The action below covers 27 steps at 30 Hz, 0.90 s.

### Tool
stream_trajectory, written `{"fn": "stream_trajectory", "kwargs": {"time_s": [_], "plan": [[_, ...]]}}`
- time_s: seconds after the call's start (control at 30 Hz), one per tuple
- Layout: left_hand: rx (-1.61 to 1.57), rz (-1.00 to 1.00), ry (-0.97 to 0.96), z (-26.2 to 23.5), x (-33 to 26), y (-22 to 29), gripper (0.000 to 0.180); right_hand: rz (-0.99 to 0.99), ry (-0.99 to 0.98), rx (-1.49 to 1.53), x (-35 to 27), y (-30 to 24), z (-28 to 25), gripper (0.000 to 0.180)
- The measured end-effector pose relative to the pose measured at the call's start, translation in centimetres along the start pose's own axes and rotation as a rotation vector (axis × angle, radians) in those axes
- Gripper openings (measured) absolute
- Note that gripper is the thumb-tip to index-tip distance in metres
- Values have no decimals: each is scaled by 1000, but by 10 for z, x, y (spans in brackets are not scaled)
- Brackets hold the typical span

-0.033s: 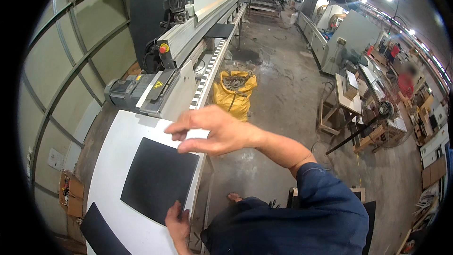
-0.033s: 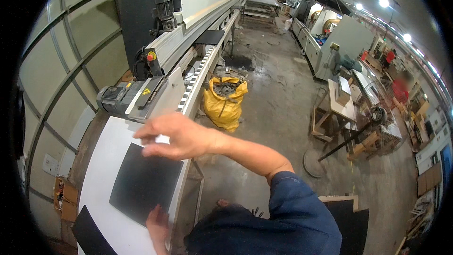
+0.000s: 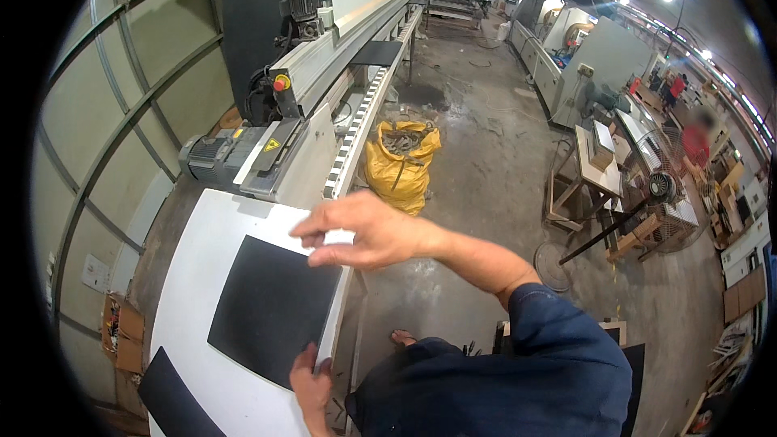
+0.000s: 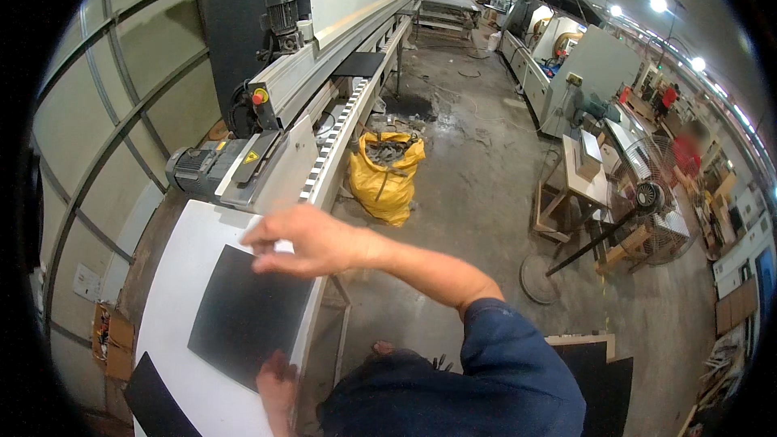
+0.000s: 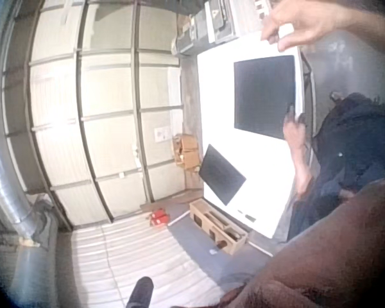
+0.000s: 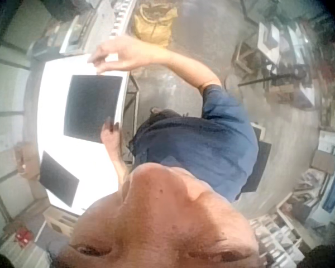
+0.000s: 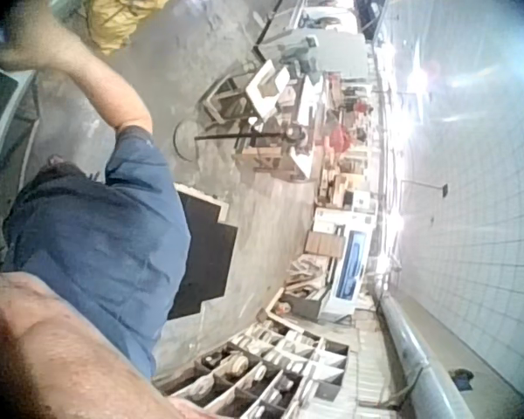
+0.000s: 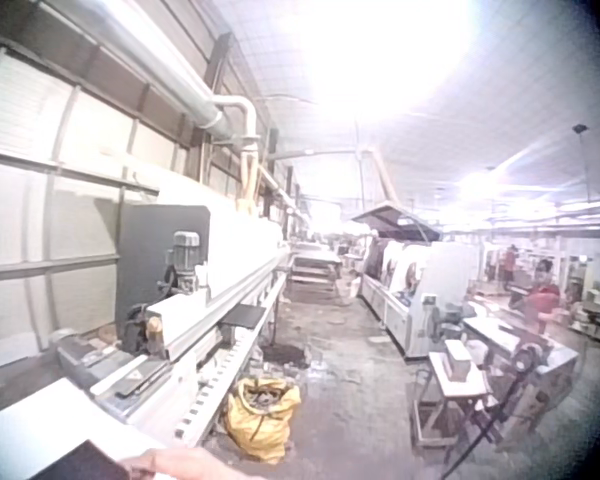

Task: The person picks up several black panels one at a time from a worktable and stacks them together by hand on the floor before picking up the entire stack.

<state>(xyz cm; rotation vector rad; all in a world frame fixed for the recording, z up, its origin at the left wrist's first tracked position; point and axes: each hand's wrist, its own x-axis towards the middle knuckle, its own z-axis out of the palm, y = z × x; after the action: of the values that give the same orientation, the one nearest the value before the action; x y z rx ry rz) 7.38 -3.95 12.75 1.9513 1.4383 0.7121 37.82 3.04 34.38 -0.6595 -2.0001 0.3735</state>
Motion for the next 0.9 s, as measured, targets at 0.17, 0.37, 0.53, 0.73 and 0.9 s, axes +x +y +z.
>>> {"fn": "stream_trajectory", "kwargs": {"time_s": [0.17, 0.37, 0.53, 0.73, 0.9], "plan": [[17, -1, -202, 33, -22, -21, 44, 362, -213, 6, -60, 38, 53, 36], [-199, -159, -208, 30, -33, -27, 40, 610, -343, 177, -114, 63, 114, 43], [93, 77, -281, 39, 3, -23, 42, 521, -459, 212, -117, 49, 174, 39], [229, 350, -464, 119, 26, -62, 35, 182, -631, 205, -111, 16, 234, 40], [304, 269, -884, 114, 55, 50, 31, 93, -956, 431, -120, 3, 300, 30]]}}
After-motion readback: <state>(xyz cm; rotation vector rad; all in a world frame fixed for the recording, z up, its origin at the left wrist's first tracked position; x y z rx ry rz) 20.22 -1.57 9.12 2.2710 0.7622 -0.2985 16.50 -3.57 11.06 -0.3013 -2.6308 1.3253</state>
